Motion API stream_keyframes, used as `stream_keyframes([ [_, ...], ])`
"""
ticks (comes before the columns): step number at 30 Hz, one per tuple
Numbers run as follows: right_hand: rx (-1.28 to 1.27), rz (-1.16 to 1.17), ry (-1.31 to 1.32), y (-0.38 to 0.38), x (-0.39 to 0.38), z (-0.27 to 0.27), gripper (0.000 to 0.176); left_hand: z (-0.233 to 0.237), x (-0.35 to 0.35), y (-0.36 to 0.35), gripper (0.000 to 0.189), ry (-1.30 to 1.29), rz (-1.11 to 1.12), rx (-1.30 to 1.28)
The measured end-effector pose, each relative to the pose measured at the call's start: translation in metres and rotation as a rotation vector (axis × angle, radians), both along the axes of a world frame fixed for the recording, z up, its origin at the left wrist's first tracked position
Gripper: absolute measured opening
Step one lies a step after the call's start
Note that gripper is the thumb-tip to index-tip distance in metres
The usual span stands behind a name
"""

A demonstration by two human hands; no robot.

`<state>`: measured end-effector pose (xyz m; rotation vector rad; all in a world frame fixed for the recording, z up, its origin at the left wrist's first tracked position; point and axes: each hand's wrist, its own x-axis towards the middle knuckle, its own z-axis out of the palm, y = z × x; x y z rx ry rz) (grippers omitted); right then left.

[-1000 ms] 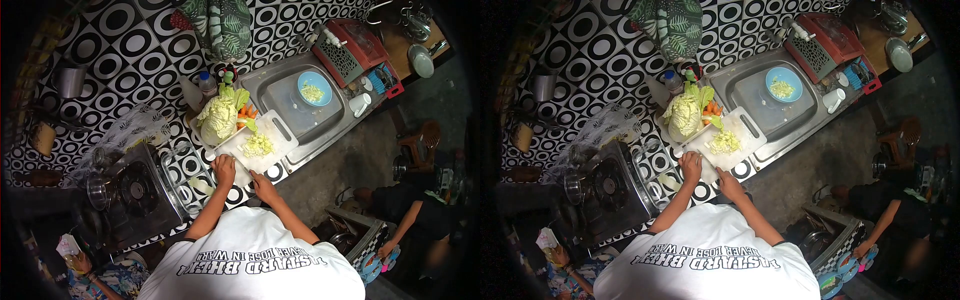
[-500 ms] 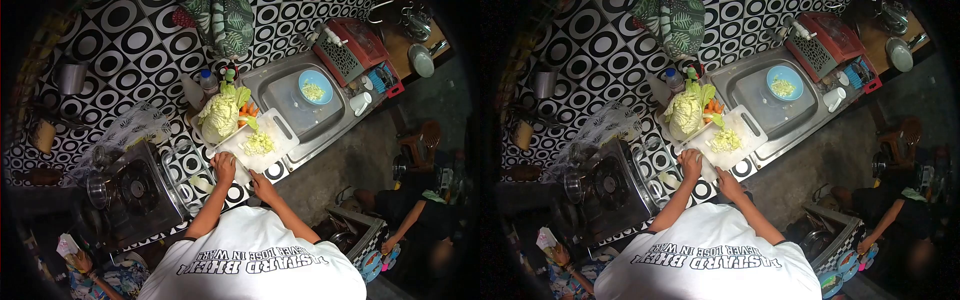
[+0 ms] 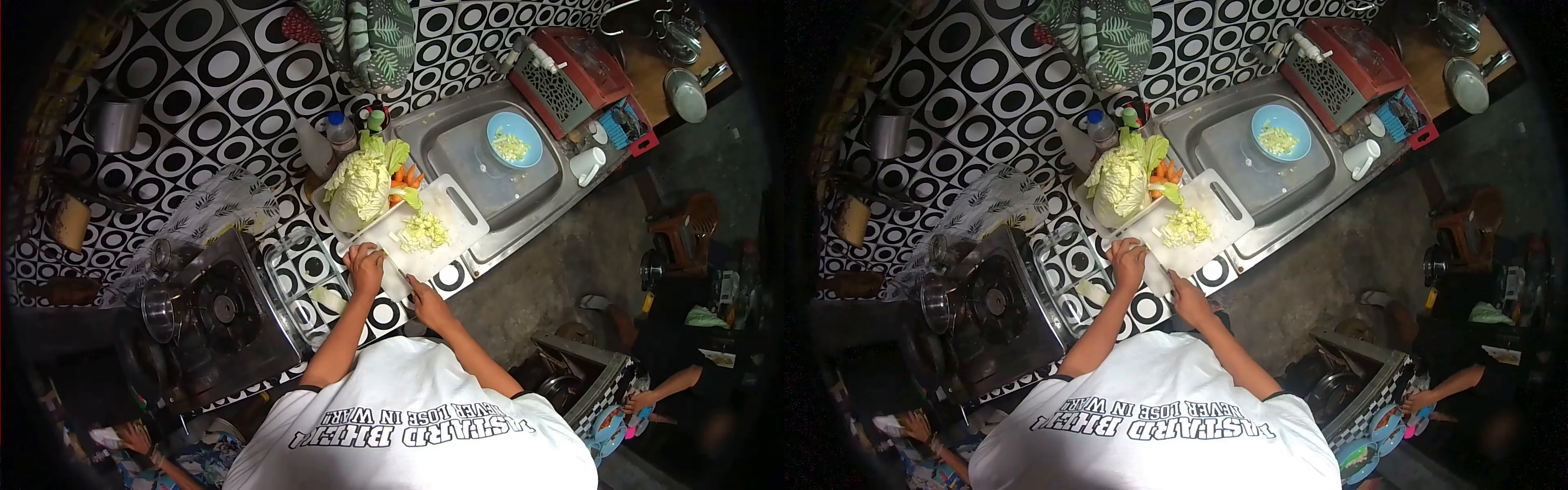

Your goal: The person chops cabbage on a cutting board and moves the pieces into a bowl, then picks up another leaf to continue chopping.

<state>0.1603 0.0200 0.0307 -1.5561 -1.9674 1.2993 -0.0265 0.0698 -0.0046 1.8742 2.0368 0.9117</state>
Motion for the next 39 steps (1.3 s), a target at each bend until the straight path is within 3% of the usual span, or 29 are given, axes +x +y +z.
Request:
stream_keyframes([
  [9, -0.039, 0.043, -0.121, -0.007, -0.012, 0.013, 0.052, 0.002, 0.000, -0.002, 0.015, 0.010, 0.039, -0.030],
  [27, 0.018, -0.087, -0.109, -0.026, -0.039, 0.011, 0.048, 0.003, -0.014, 0.007, 0.012, 0.029, -0.126, 0.011],
  [39, -0.005, -0.056, -0.167, -0.026, -0.045, 0.021, 0.050, 0.003, -0.012, 0.006, 0.012, 0.029, -0.101, 0.010],
])
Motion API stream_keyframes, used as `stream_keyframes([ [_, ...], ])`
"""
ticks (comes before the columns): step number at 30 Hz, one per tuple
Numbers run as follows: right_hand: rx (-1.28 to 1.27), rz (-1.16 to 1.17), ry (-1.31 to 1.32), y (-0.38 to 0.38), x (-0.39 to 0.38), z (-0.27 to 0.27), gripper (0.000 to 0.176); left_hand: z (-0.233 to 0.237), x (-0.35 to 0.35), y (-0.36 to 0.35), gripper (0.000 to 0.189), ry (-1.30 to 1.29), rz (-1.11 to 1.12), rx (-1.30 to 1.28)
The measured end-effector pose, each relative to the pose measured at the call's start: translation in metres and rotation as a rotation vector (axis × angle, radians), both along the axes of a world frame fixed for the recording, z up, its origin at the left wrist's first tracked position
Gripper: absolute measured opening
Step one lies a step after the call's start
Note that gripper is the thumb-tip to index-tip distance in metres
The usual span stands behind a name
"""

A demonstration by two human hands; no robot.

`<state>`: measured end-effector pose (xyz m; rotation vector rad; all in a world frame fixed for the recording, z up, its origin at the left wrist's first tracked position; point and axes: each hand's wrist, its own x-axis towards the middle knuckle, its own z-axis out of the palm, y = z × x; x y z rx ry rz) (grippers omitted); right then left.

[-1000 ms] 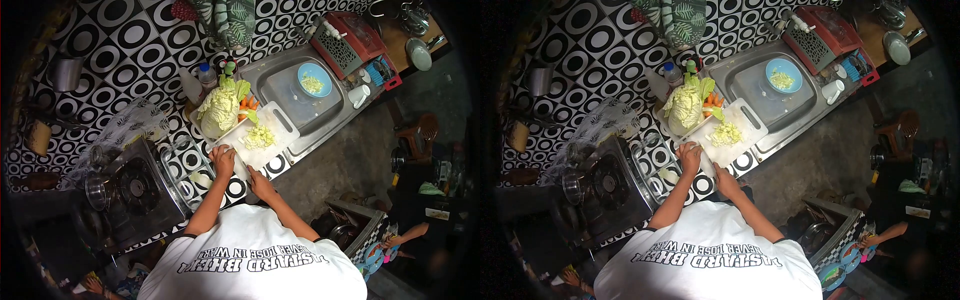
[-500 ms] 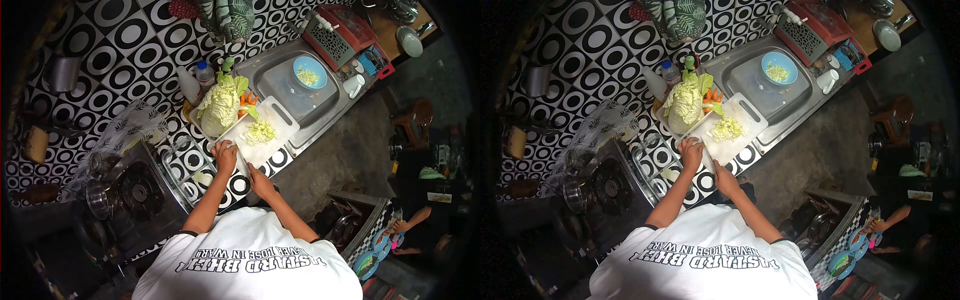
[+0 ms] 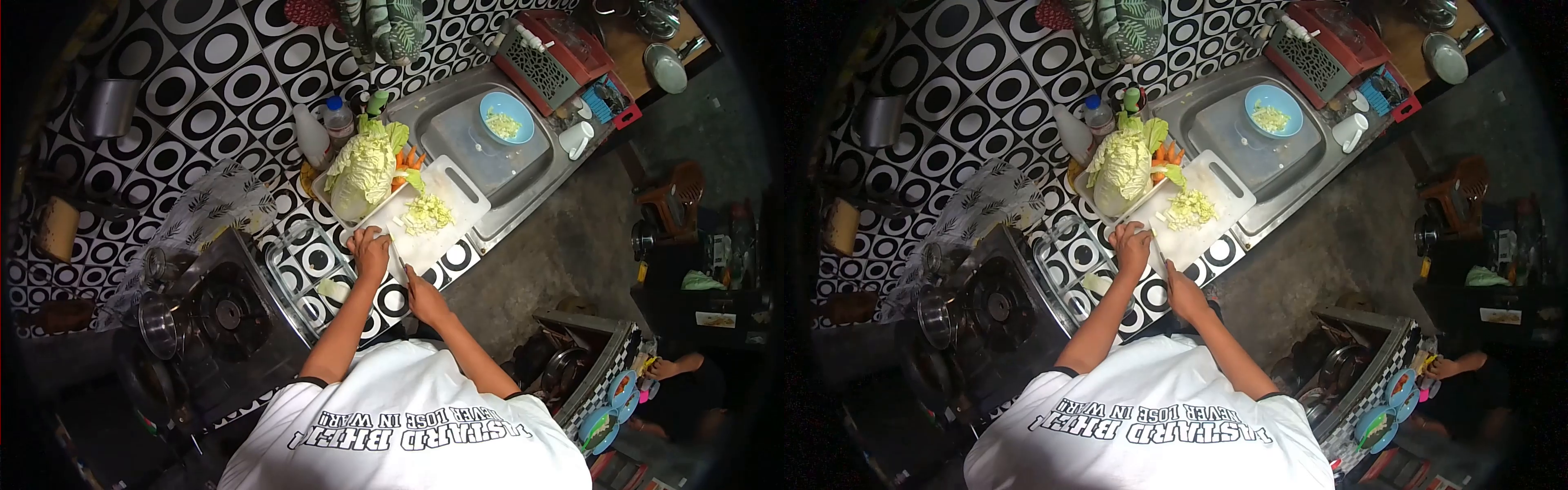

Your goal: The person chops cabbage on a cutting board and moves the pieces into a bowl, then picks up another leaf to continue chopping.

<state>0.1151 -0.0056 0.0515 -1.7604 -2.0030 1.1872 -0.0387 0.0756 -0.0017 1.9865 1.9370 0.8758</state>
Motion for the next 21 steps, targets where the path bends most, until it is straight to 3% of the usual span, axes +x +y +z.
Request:
stream_keyframes([
  [17, 0.046, 0.011, 0.000, 0.006, -0.007, 0.014, 0.050, 0.001, 0.000, 0.001, 0.011, 0.015, -0.006, 0.016],
  [21, 0.032, 0.067, -0.040, 0.004, -0.008, 0.006, 0.058, 0.002, -0.001, 0.001, 0.011, 0.021, -0.015, 0.022],
])
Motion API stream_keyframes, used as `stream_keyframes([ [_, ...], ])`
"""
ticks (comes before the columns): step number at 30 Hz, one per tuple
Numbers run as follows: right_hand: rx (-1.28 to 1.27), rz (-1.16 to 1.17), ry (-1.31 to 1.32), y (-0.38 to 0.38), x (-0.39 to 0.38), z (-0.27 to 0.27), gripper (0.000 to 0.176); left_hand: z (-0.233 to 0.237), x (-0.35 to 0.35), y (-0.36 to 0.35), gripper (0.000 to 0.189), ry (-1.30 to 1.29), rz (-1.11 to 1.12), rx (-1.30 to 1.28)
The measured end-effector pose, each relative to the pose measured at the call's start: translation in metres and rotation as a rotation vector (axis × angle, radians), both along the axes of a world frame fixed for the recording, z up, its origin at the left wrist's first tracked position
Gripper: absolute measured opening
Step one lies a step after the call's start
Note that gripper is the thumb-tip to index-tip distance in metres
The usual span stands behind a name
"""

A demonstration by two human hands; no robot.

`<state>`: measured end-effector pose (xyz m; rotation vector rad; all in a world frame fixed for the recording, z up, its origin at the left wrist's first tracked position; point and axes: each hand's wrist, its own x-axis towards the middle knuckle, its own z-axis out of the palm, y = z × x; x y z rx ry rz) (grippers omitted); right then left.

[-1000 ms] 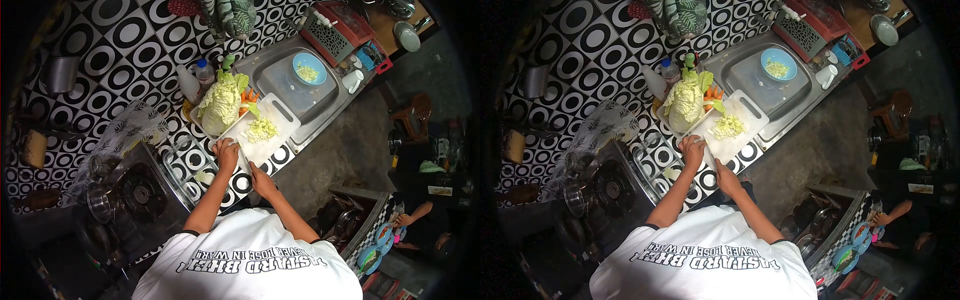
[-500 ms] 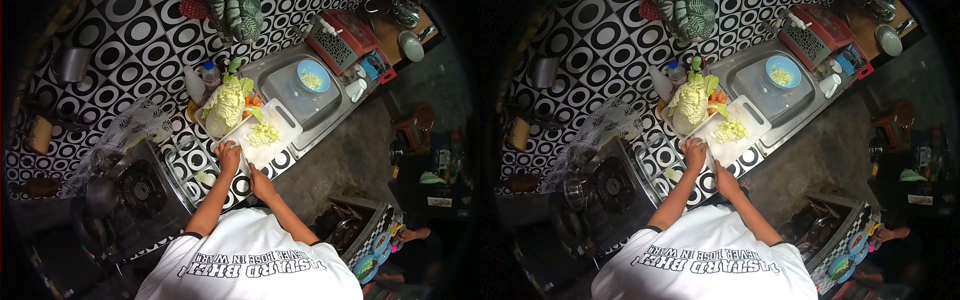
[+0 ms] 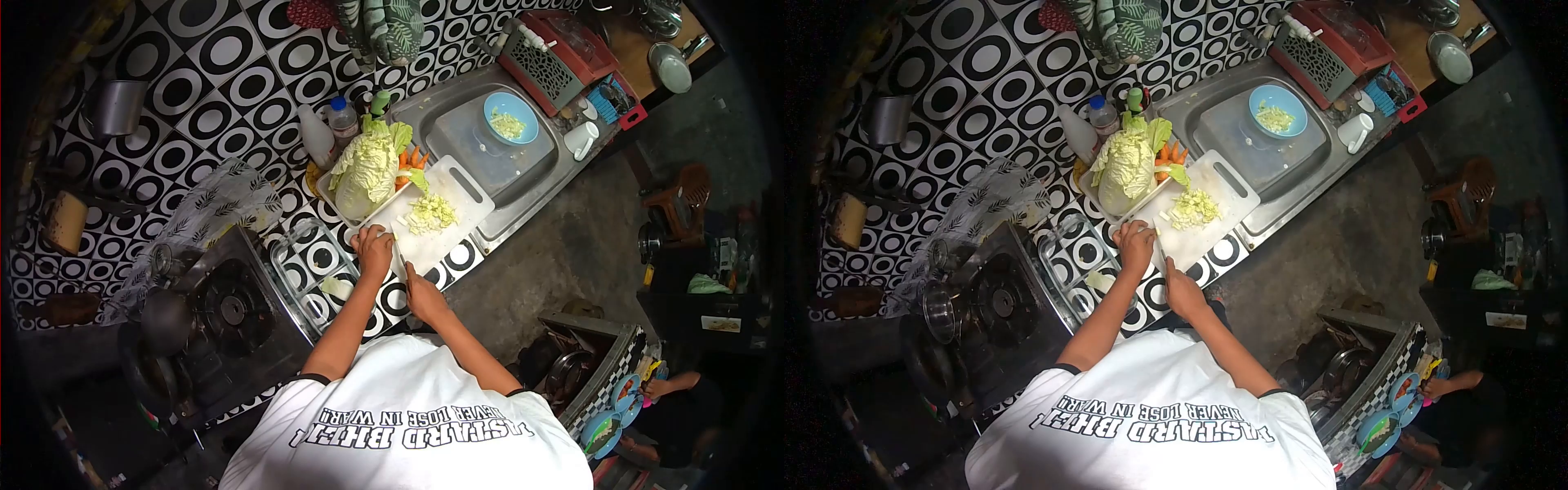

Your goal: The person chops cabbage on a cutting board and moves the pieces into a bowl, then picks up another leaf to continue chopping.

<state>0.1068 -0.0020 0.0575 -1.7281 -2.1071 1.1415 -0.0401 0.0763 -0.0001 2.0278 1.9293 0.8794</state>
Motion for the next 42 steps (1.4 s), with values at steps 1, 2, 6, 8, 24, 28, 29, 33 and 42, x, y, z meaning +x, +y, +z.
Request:
stream_keyframes([
  [1, 0.009, 0.017, -0.011, 0.000, 0.000, -0.001, 0.062, 0.000, 0.000, 0.001, 0.011, -0.007, -0.006, 0.001],
  [2, 0.011, 0.017, -0.011, 0.000, 0.000, -0.003, 0.062, -0.001, 0.000, 0.001, 0.011, -0.007, -0.005, 0.002],
  [6, -0.002, 0.062, -0.078, 0.000, -0.001, -0.011, 0.074, -0.003, -0.001, 0.001, 0.011, -0.013, -0.004, 0.003],
  [8, 0.007, 0.078, -0.094, -0.001, 0.000, -0.014, 0.077, -0.003, -0.001, 0.001, 0.010, -0.010, -0.002, 0.006],
  [24, -0.027, 0.144, -0.153, 0.001, 0.005, -0.008, 0.077, -0.002, 0.000, 0.001, 0.011, 0.007, 0.002, -0.018],
  [28, -0.019, 0.134, -0.118, 0.001, 0.008, -0.015, 0.077, -0.001, 0.000, 0.000, 0.012, -0.008, -0.004, -0.027],
  [29, -0.020, 0.131, -0.118, 0.001, 0.008, -0.017, 0.077, -0.001, 0.000, 0.000, 0.012, -0.008, -0.007, -0.028],
  [33, 0.002, 0.127, -0.100, -0.001, 0.006, -0.022, 0.076, 0.001, 0.001, 0.000, 0.011, -0.002, 0.001, -0.019],
  [42, -0.015, 0.103, -0.107, 0.005, 0.000, -0.013, 0.076, 0.000, 0.001, 0.000, 0.011, 0.004, -0.009, -0.035],
])
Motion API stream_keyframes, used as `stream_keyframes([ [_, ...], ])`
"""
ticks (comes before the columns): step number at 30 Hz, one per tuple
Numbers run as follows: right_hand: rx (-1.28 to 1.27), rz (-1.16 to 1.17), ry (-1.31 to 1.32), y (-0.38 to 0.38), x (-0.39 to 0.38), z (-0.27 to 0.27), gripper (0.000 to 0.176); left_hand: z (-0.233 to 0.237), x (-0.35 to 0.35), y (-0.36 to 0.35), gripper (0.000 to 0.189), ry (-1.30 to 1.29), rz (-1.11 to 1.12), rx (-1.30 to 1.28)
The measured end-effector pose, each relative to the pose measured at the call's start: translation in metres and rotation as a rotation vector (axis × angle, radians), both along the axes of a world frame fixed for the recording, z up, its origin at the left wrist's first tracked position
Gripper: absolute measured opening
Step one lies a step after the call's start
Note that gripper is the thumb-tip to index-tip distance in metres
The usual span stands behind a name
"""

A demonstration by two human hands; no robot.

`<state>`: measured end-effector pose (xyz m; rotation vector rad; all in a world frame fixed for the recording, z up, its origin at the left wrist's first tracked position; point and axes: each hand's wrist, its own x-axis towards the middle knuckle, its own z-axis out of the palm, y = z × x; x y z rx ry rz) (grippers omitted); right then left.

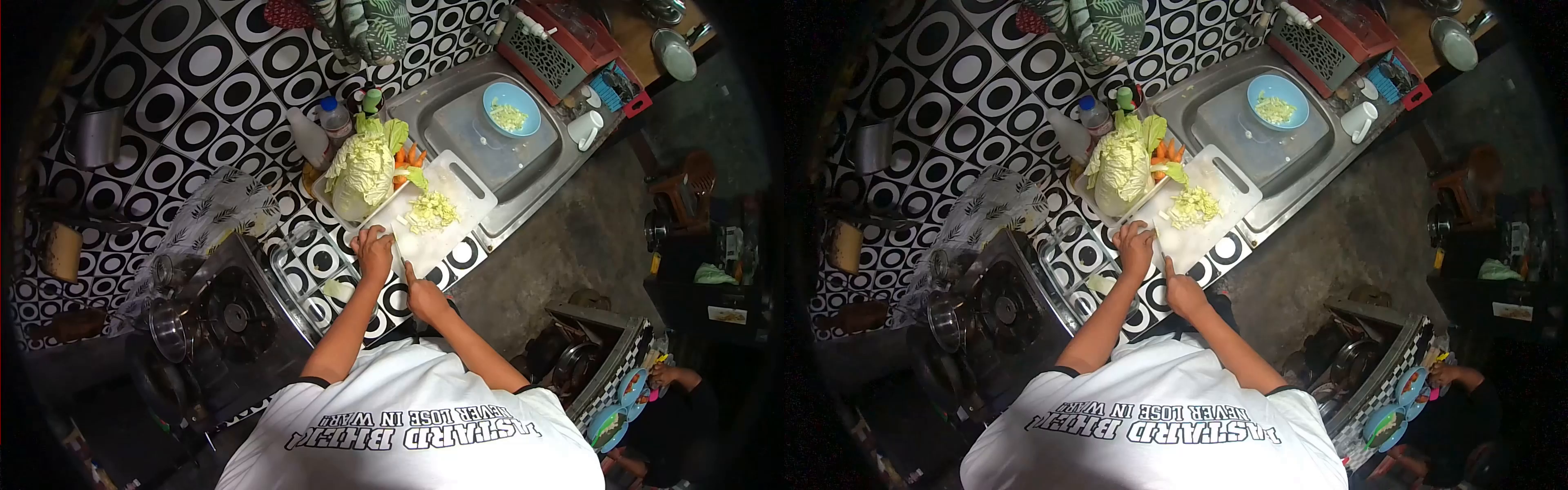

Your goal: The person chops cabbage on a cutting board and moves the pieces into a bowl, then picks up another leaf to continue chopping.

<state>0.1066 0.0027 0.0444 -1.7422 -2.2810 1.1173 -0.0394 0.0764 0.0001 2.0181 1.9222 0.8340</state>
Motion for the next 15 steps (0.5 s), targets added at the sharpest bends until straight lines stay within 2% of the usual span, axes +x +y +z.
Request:
stream_keyframes([
  [15, 0.052, -0.026, -0.056, -0.012, -0.004, -0.025, 0.078, -0.001, -0.001, 0.002, 0.009, -0.020, -0.011, -0.010],
])
